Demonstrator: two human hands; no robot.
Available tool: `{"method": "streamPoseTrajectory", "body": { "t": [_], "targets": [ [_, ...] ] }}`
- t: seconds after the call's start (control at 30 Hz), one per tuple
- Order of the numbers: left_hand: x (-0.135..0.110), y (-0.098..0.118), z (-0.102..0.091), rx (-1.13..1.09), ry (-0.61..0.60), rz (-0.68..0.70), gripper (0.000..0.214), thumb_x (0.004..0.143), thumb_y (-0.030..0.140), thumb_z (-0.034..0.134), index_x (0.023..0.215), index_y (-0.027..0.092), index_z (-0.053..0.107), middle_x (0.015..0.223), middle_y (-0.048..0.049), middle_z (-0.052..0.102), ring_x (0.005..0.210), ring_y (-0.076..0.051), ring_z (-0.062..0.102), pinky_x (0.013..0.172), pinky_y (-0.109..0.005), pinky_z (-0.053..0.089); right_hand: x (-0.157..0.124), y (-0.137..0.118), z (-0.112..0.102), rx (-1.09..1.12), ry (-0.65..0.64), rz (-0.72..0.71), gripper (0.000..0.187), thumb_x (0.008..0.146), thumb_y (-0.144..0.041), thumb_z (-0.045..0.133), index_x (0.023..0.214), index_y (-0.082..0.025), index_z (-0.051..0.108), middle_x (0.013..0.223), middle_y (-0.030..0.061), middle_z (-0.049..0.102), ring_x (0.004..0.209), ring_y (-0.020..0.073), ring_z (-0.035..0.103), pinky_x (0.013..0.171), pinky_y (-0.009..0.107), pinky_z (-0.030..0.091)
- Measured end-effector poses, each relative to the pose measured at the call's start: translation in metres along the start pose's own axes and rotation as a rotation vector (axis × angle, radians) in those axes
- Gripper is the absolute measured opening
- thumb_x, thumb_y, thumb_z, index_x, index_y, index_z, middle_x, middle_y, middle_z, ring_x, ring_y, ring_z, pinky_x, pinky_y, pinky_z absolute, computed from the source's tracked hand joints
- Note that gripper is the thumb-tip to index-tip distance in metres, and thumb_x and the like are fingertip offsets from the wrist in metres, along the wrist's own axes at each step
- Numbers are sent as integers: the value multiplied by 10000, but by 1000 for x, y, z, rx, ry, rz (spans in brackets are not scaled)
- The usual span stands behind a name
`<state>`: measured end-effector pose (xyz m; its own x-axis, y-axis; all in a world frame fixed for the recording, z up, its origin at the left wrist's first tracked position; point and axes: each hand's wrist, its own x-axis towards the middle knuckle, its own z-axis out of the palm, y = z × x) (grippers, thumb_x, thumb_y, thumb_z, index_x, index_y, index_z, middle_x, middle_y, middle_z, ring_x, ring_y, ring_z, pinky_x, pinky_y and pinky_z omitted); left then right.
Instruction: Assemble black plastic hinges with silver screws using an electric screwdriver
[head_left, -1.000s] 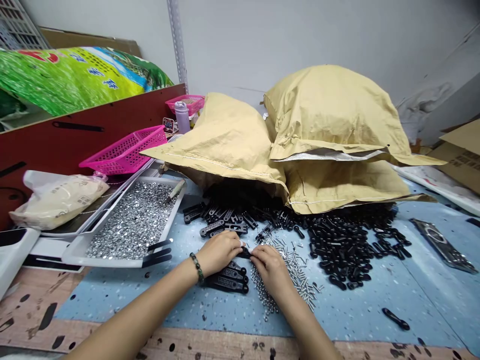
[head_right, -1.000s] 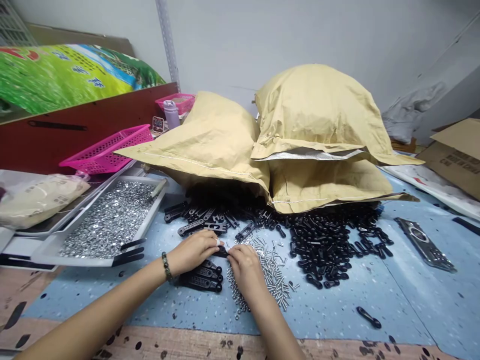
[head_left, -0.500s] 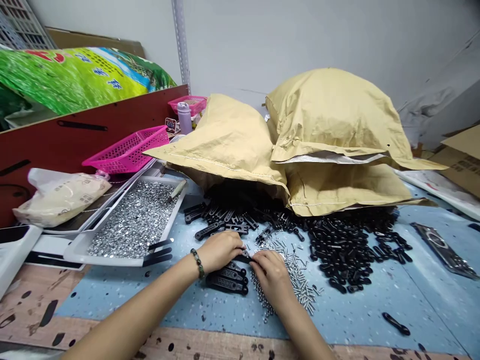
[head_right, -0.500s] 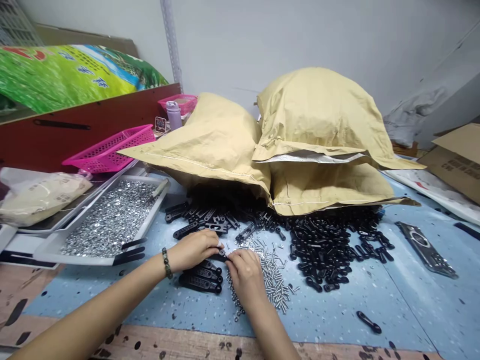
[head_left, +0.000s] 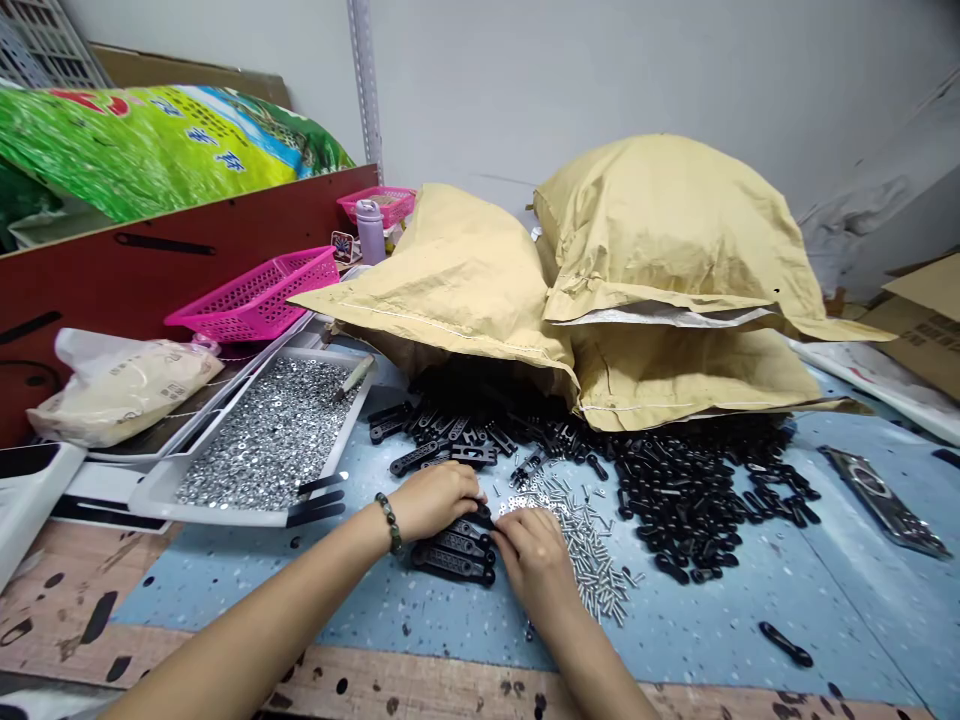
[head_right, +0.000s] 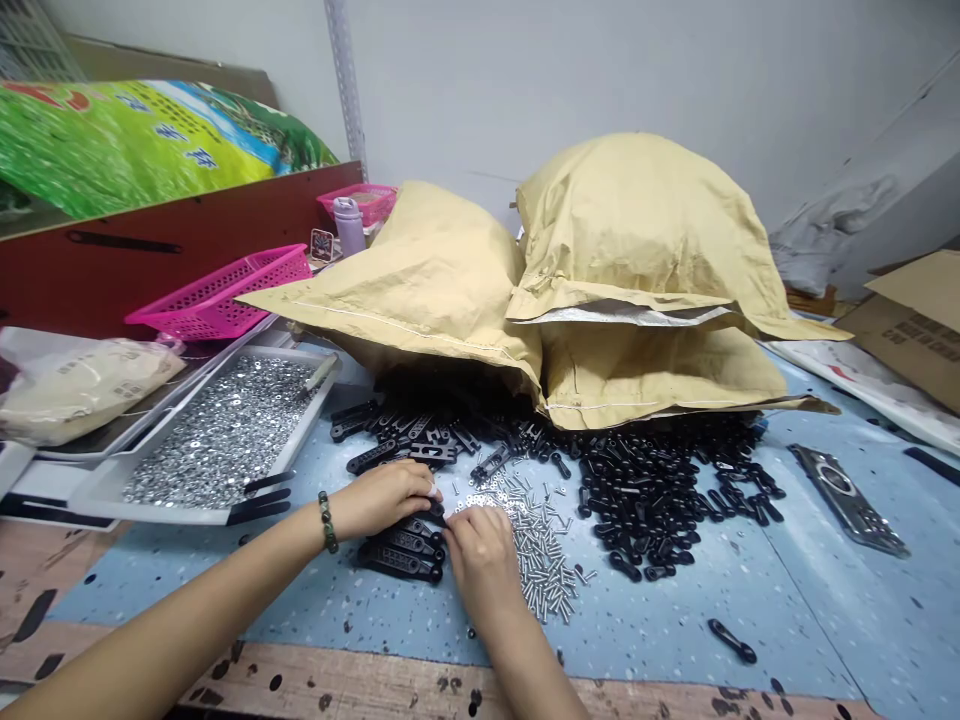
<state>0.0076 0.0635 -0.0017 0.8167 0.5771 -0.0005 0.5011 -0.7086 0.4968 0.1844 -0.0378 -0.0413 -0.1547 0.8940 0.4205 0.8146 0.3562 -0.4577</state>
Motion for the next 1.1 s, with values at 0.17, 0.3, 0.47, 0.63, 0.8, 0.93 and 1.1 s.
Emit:
{"method": "streamPoseTrajectory", "body": {
  "t": [0.17,0.3,0.47,0.63,0.8,0.93,1.1],
  "targets": [
    [1,-1,0,17,-3,-24,170,893,177,542,887,195,711,898,-42,654,864,-209,609,751,-267,443,10,8,1,67,-53,89,77,831,-157,608,865,-205,657,823,45,657,795,219,595,740,364,459],
    [1,-2,-1,7,-23,-24,151,872,168,568,878,200,715,884,-35,659,844,-206,614,743,-263,443,7,3,5,64,-61,75,97,820,-145,611,882,-210,648,822,46,646,808,234,578,745,383,449],
    [-3,-3,-3,-19,-33,-30,165,868,187,558,898,222,716,905,-24,670,878,-196,616,777,-254,446,5,-3,-4,85,-58,54,91,871,-198,557,910,-214,638,875,56,640,848,234,575,770,390,465],
    [-17,3,-9,-27,-46,-72,165,828,162,568,837,227,718,883,-23,681,860,-212,626,772,-283,453,30,34,-24,-155,70,86,413,846,-31,390,1165,-218,574,1151,123,566,1014,276,518,811,437,471],
    [-10,25,-20,-66,62,-152,218,846,203,572,1046,187,659,1093,-90,648,1049,-276,569,940,-385,396,46,46,-25,-342,-41,-40,427,781,41,432,1049,-229,626,1216,90,581,1072,310,482,838,474,444],
    [19,37,-15,-200,73,-145,403,835,280,613,1218,188,524,1226,-95,592,1103,-251,553,930,-339,425,37,26,-29,-99,26,-231,414,879,-33,393,1232,-231,485,1210,94,562,1070,244,503,880,428,453],
    [36,36,-6,-330,43,-170,199,822,165,526,1017,198,557,937,-32,665,855,-209,622,755,-293,476,32,74,-46,-55,273,187,368,880,-130,409,1238,-181,481,1183,155,532,1063,266,528,889,455,453]
  ]
}}
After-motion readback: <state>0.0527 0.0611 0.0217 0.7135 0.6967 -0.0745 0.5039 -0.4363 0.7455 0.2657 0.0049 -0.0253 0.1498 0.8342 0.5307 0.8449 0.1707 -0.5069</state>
